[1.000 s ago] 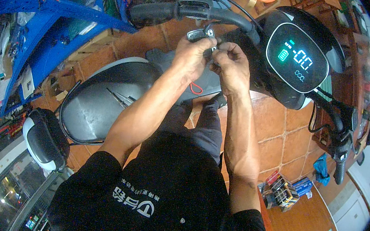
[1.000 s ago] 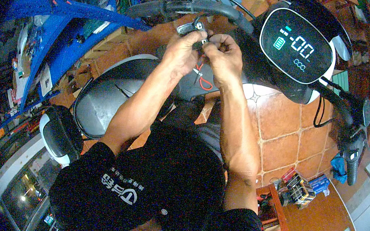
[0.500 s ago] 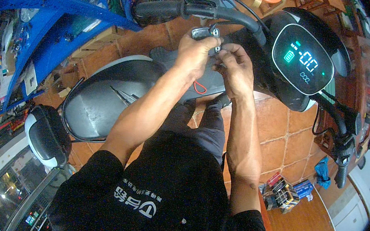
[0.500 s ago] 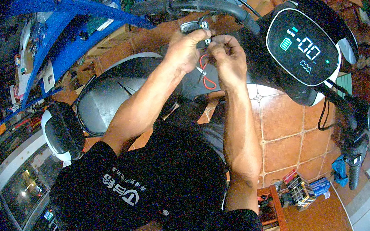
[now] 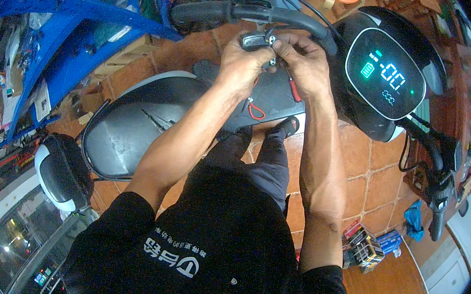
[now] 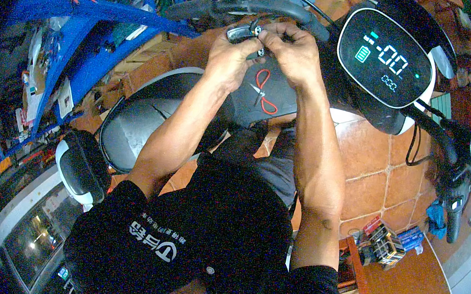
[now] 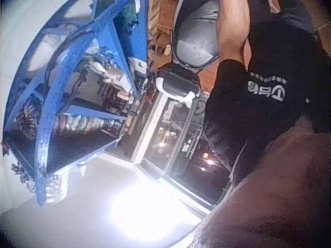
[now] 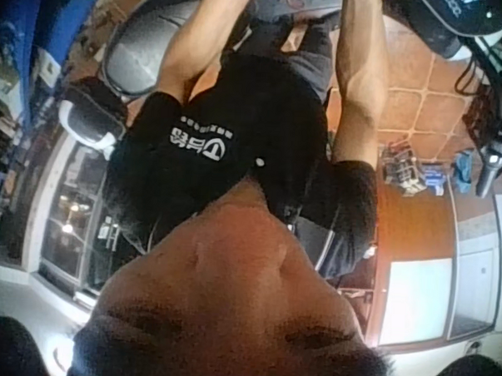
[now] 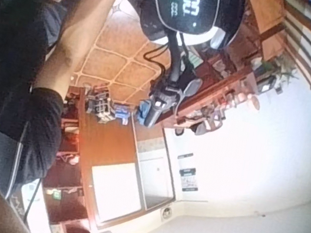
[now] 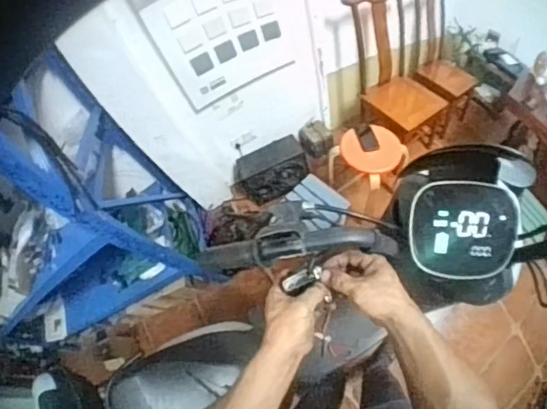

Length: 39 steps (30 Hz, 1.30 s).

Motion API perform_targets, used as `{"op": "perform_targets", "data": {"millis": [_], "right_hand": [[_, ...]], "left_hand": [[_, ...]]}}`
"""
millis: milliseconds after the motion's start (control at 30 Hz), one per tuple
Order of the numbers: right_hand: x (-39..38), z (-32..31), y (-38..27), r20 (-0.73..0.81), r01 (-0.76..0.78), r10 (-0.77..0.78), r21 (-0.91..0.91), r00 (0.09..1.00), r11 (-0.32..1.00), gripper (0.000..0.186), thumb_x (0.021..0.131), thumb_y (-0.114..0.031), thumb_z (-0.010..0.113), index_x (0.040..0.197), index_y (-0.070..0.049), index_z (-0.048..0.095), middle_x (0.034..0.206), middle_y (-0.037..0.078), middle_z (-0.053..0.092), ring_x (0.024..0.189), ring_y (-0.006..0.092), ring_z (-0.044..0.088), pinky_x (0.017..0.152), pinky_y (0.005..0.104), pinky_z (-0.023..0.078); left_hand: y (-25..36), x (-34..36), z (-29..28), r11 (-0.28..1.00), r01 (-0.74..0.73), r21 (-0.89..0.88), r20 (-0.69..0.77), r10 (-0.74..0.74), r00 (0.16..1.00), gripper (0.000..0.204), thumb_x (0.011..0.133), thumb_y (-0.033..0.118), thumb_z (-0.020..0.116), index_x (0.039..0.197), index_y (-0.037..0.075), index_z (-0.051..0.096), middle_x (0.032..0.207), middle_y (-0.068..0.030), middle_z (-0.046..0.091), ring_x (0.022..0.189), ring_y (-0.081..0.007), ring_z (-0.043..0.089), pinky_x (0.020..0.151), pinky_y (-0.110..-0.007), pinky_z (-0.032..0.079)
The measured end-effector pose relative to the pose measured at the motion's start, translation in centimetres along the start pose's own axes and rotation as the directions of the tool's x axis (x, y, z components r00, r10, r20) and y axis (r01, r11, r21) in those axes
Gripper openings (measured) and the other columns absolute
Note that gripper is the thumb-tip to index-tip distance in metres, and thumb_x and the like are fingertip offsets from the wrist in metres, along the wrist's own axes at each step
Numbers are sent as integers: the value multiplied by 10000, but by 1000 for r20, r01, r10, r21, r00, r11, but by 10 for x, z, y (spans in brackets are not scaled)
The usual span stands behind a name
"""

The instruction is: The person uses a screwdriver to tighten screws on the scooter's handlebar assembly and throttle housing. They repeatedly adjust and secure components on the left and right handlebars, then move to the scooter seat area to continue tightening fasteners.

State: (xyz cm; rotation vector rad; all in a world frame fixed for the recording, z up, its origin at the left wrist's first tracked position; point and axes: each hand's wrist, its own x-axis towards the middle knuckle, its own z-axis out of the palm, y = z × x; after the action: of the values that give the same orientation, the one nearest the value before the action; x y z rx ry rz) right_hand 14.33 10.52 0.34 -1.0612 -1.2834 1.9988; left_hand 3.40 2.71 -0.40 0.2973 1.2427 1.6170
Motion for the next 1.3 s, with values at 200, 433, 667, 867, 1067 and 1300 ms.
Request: {"op": "perform_targets", "data": {"millis": [200, 433, 667, 867, 1067, 1300], "right_hand": [[0, 7, -4, -42, 22, -23, -20, 999, 1000, 122, 793, -91, 682, 883, -9, 677, 816, 40, 655, 721, 113, 584, 652, 251, 488], [0, 5, -5, -54, -19, 18, -32, 998, 999, 140, 797, -102, 668, 901, -10, 678, 802, 46, 652, 702, 116, 570, 646, 258, 474], [-18, -7, -13, -69, -21, 12, -130, 998, 991, 173, 866, -126, 620, 976, -3, 670, 823, 42, 651, 707, 102, 551, 662, 244, 457], [-28, -21, 15, -51, 18, -26, -145, 998, 989, 180, 885, -132, 613, 1003, -4, 659, 839, 31, 644, 720, 96, 552, 663, 234, 456], [-43, -22, 16, -34, -29, 25, -116, 999, 993, 156, 893, -115, 611, 996, -8, 658, 807, 12, 627, 714, 80, 546, 650, 229, 455], [-60, -59, 68, -77, -123, 113, -143, 991, 982, 143, 909, -117, 595, 983, -13, 657, 786, 9, 618, 703, 82, 548, 622, 240, 455]], "left_hand": [[5, -2, 2, 999, -21, -25, 25, 22, 999, 187, 813, -17, 631, 993, 29, 614, 904, -53, 654, 769, -158, 635, 585, -288, 520], [6, -3, 2, 989, 54, -136, 37, -49, 998, 149, 822, 9, 620, 970, 19, 616, 881, -68, 651, 720, -173, 632, 581, -305, 516], [5, -2, -3, 988, 121, -92, 22, -119, 993, 176, 818, 30, 648, 990, 30, 615, 902, -95, 654, 738, -206, 638, 641, -336, 516], [4, -1, -6, 980, 169, -101, 90, -160, 983, 187, 829, 61, 667, 1009, 58, 615, 957, -101, 667, 786, -213, 645, 691, -335, 516], [3, -1, -10, 971, 195, -139, 127, -178, 976, 224, 836, 74, 672, 1052, 59, 618, 974, -111, 673, 826, -219, 650, 722, -327, 524], [9, -4, -12, 967, 221, -129, 135, -204, 970, 234, 837, 68, 667, 1064, 45, 615, 980, -117, 672, 834, -216, 659, 737, -329, 540]]}}
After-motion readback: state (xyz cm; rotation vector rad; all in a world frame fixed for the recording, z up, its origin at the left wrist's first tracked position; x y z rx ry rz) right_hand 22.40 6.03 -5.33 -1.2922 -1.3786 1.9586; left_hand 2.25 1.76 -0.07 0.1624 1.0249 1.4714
